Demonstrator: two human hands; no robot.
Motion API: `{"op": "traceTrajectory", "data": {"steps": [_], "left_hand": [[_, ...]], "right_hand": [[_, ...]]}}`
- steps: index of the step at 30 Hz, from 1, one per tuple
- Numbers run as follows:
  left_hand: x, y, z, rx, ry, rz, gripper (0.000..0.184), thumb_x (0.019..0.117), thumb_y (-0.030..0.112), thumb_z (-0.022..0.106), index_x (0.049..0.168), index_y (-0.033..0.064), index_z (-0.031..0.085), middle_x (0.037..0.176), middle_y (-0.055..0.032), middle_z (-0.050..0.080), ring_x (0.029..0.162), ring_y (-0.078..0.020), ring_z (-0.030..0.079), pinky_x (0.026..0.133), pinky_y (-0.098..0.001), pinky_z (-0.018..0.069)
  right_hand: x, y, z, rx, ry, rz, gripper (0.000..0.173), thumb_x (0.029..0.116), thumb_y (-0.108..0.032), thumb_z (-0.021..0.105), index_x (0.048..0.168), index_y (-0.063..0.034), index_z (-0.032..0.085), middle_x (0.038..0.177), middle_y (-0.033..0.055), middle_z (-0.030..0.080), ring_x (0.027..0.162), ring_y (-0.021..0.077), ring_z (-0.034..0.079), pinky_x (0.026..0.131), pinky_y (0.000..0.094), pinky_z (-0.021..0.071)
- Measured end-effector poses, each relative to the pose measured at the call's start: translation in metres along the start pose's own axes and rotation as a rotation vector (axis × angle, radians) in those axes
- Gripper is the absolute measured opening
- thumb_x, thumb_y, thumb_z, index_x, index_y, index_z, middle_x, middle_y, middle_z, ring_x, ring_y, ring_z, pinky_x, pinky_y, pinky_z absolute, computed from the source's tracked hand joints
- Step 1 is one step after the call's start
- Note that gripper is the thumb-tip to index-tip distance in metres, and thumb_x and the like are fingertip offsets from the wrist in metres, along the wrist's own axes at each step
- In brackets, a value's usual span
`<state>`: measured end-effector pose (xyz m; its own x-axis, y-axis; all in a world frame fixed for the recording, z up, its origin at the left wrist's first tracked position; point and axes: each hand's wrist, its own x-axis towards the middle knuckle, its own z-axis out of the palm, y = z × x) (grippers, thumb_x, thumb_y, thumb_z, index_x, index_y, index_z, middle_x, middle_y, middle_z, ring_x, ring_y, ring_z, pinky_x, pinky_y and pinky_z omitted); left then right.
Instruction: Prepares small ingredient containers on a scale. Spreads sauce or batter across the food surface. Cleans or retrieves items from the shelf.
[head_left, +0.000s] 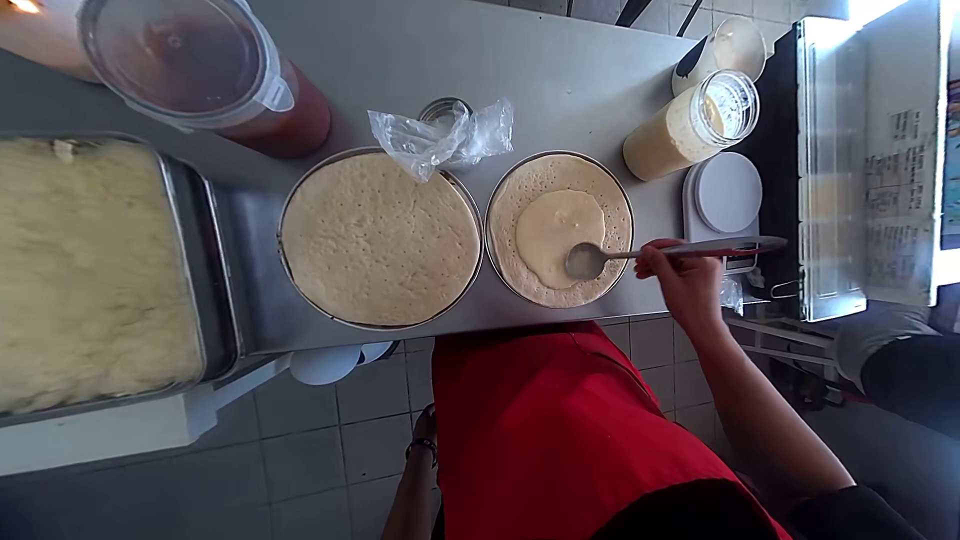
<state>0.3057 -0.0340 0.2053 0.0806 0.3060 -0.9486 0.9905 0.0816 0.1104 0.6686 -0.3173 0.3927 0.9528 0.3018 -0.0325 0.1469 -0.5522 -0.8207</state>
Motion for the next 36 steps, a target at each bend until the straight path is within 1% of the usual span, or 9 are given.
{"op": "traceTrajectory", "data": {"steps": [8, 11, 14, 16, 20, 25, 28, 32, 36], "left_hand": [[-0.030, 0.034, -0.008, 0.039, 0.004, 0.001, 0.037, 0.1112, 0.012, 0.042, 0.139, -0.0093, 0.053, 0.139, -0.0308, 0.056, 0.134, -0.0370, 0.052, 0.114, -0.0474, 0.0366], [-0.027, 0.034, -0.007, 0.059, -0.016, 0.003, 0.038, 0.1115, 0.013, 0.041, 0.140, -0.0086, 0.052, 0.140, -0.0303, 0.056, 0.134, -0.0367, 0.051, 0.114, -0.0475, 0.0362], [-0.001, 0.015, -0.002, 0.046, -0.005, 0.026, 0.037, 0.1110, 0.013, 0.043, 0.138, -0.0084, 0.054, 0.137, -0.0309, 0.057, 0.132, -0.0387, 0.053, 0.113, -0.0498, 0.0370], [-0.007, 0.023, -0.005, 0.090, -0.021, 0.033, 0.037, 0.1112, 0.012, 0.042, 0.139, -0.0084, 0.053, 0.139, -0.0311, 0.056, 0.134, -0.0392, 0.052, 0.114, -0.0500, 0.0363], [-0.009, 0.034, -0.004, 0.092, -0.028, 0.036, 0.036, 0.1110, 0.009, 0.040, 0.140, -0.0099, 0.051, 0.141, -0.0320, 0.055, 0.135, -0.0397, 0.051, 0.115, -0.0497, 0.0356], [-0.005, 0.038, -0.007, 0.084, -0.012, 0.054, 0.036, 0.1106, 0.010, 0.042, 0.140, -0.0094, 0.052, 0.139, -0.0318, 0.056, 0.134, -0.0403, 0.052, 0.114, -0.0508, 0.0368], [-0.018, 0.051, -0.012, 0.153, -0.016, 0.056, 0.035, 0.1108, 0.010, 0.041, 0.138, -0.0097, 0.053, 0.138, -0.0317, 0.056, 0.133, -0.0398, 0.052, 0.113, -0.0501, 0.0371], [-0.005, 0.042, -0.013, 0.104, -0.009, 0.061, 0.037, 0.1112, 0.011, 0.040, 0.139, -0.0089, 0.053, 0.139, -0.0313, 0.056, 0.134, -0.0398, 0.051, 0.114, -0.0510, 0.0364], [0.019, 0.027, -0.012, 0.064, 0.009, 0.047, 0.037, 0.1110, 0.013, 0.043, 0.138, -0.0083, 0.055, 0.138, -0.0311, 0.057, 0.132, -0.0395, 0.053, 0.113, -0.0512, 0.0379]], "right_hand": [[-0.002, 0.000, -0.002, 0.026, -0.001, 0.027, 0.015, 0.1015, -0.011, 0.063, 0.106, 0.0005, 0.071, 0.085, 0.0028, 0.076, 0.073, 0.0100, 0.075, 0.072, 0.0302, 0.0660], [-0.001, 0.000, 0.004, 0.041, 0.006, -0.002, 0.016, 0.1017, -0.011, 0.063, 0.108, 0.0005, 0.072, 0.087, 0.0034, 0.077, 0.076, 0.0100, 0.075, 0.074, 0.0300, 0.0660], [-0.001, 0.005, -0.011, 0.004, 0.031, 0.048, 0.016, 0.1023, -0.013, 0.063, 0.108, -0.0012, 0.071, 0.087, 0.0030, 0.077, 0.075, 0.0106, 0.076, 0.073, 0.0303, 0.0663], [-0.006, 0.009, -0.020, -0.015, 0.025, 0.073, 0.015, 0.1016, -0.013, 0.063, 0.106, -0.0015, 0.072, 0.085, 0.0028, 0.077, 0.073, 0.0107, 0.075, 0.071, 0.0302, 0.0663], [0.009, 0.009, -0.016, 0.034, 0.154, 0.120, 0.018, 0.1042, -0.012, 0.059, 0.109, 0.0013, 0.070, 0.087, 0.0047, 0.077, 0.074, 0.0124, 0.076, 0.073, 0.0323, 0.0664], [0.015, 0.003, -0.010, 0.024, 0.120, 0.167, 0.017, 0.1045, -0.014, 0.060, 0.109, -0.0006, 0.069, 0.084, 0.0032, 0.077, 0.072, 0.0112, 0.076, 0.071, 0.0316, 0.0666], [0.031, 0.008, -0.008, 0.052, 0.231, 0.206, 0.021, 0.1057, -0.015, 0.057, 0.111, 0.0027, 0.067, 0.086, 0.0066, 0.076, 0.072, 0.0143, 0.076, 0.071, 0.0347, 0.0668], [0.041, -0.004, 0.018, 0.092, 0.184, 0.190, 0.019, 0.1060, -0.015, 0.057, 0.111, 0.0007, 0.066, 0.085, 0.0058, 0.076, 0.070, 0.0138, 0.076, 0.068, 0.0334, 0.0667], [0.046, -0.009, 0.009, 0.024, 0.228, 0.270, 0.021, 0.1062, -0.015, 0.056, 0.112, 0.0020, 0.066, 0.085, 0.0071, 0.076, 0.071, 0.0148, 0.076, 0.070, 0.0351, 0.0668]]}}
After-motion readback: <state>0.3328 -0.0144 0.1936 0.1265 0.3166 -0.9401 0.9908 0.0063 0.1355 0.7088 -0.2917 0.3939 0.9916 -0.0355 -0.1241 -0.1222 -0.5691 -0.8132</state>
